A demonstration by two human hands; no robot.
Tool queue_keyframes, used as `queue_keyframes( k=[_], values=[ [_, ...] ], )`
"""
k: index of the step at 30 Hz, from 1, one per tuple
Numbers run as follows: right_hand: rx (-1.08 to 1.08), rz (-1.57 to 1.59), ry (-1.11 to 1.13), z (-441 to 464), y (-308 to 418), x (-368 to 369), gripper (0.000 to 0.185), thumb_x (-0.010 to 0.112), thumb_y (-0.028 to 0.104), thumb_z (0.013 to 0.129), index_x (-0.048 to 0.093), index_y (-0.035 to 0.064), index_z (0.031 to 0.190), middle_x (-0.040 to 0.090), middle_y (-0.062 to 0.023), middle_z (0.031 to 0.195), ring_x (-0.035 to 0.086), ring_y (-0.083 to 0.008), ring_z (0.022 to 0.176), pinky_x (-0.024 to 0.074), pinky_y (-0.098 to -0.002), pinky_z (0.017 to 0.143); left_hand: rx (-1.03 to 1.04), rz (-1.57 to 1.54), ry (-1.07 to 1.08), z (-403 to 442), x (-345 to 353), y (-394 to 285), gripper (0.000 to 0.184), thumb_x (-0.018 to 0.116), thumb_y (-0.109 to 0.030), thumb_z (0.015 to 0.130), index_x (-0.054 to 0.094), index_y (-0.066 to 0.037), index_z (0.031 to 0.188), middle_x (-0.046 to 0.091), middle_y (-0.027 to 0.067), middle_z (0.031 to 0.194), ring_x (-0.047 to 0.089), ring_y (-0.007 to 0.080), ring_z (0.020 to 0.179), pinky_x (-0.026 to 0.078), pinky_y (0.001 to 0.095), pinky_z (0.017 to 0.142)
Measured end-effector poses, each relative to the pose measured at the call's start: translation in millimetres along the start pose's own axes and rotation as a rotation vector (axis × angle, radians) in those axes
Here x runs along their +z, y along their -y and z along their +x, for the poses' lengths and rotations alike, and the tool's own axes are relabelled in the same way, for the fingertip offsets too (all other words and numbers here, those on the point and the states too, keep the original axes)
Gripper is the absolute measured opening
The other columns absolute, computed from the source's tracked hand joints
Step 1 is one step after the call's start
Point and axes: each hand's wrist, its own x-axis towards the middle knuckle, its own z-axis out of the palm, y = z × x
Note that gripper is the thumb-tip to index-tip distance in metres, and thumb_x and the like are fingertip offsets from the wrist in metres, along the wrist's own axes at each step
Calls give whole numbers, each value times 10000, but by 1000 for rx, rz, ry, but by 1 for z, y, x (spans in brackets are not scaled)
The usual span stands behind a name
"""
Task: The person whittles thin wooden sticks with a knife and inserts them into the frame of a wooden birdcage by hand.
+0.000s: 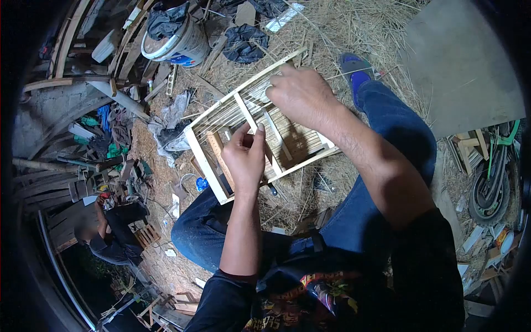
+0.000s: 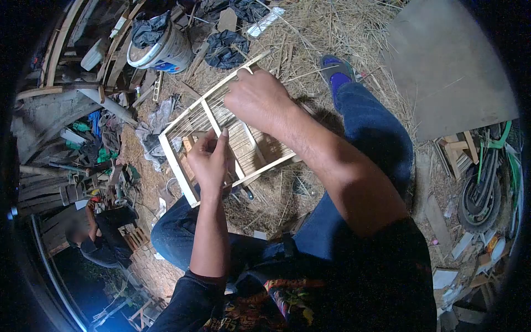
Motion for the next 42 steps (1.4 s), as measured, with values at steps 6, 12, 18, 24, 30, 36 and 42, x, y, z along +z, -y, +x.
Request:
queue_keyframes(
  k=[6, 12, 18, 24, 30, 36, 42],
  values=[
    [-55, -56, 2, 6, 6, 9, 109, 724, 158, 852, 750, 75, 918, 716, -37, 966, 665, -185, 1043, 616, -341, 794, -28, -23, 7, 0, -2, -5, 357, 781, -194, 947, 736, 77, 1175, 666, 56, 643, 569, 76, 569, 457, 272, 527],
    [-76, -65, -88, 8, 7, 19, 111, 723, 168, 836, 747, 82, 902, 710, -24, 959, 667, -186, 1028, 611, -340, 794, -88, -42, 29, 1, -2, -4, 388, 804, -228, 938, 743, 84, 1160, 651, 19, 682, 551, 53, 612, 444, 255, 545],
    [-96, -41, -66, 9, 8, 19, 115, 723, 130, 804, 751, 89, 908, 707, -16, 959, 664, -186, 1028, 606, -338, 787, -117, -36, 31, 0, -5, -11, 386, 807, -237, 930, 750, 69, 1158, 664, 36, 677, 565, 67, 604, 464, 269, 559],
    [-56, -1, -144, 9, 10, 28, 72, 723, 109, 786, 756, 114, 849, 711, 6, 926, 664, -191, 1016, 602, -336, 776, -84, 1, 17, 0, -4, -9, 384, 799, -244, 934, 750, 68, 1153, 692, 61, 686, 592, 78, 605, 478, 276, 567],
    [32, 31, -225, -5, 1, -7, 76, 698, 122, 865, 773, 112, 854, 742, -33, 862, 701, -229, 926, 606, -359, 770, -82, 2, 14, 2, -10, -9, 340, 791, -235, 942, 759, 45, 1133, 706, 71, 688, 620, 101, 606, 498, 294, 571],
    [222, 780, -85, -24, 54, -65, 141, 760, 232, 854, 779, 93, 873, 738, -81, 783, 713, -262, 734, 550, -385, 689, 25, -627, -2, -26, -59, -27, 276, 767, -153, 970, 753, 36, 1170, 764, 100, 1059, 685, 130, 958, 532, 273, 852],
    [237, 1128, 65, -29, 135, -82, 141, 828, 122, 815, 768, 9, 875, 726, -74, 730, 655, -121, 657, 492, -301, 599, -20, -826, -107, -75, -114, -31, 187, 768, -66, 955, 767, 52, 1101, 759, 85, 971, 676, 105, 889, 536, 247, 812]
  ],
)
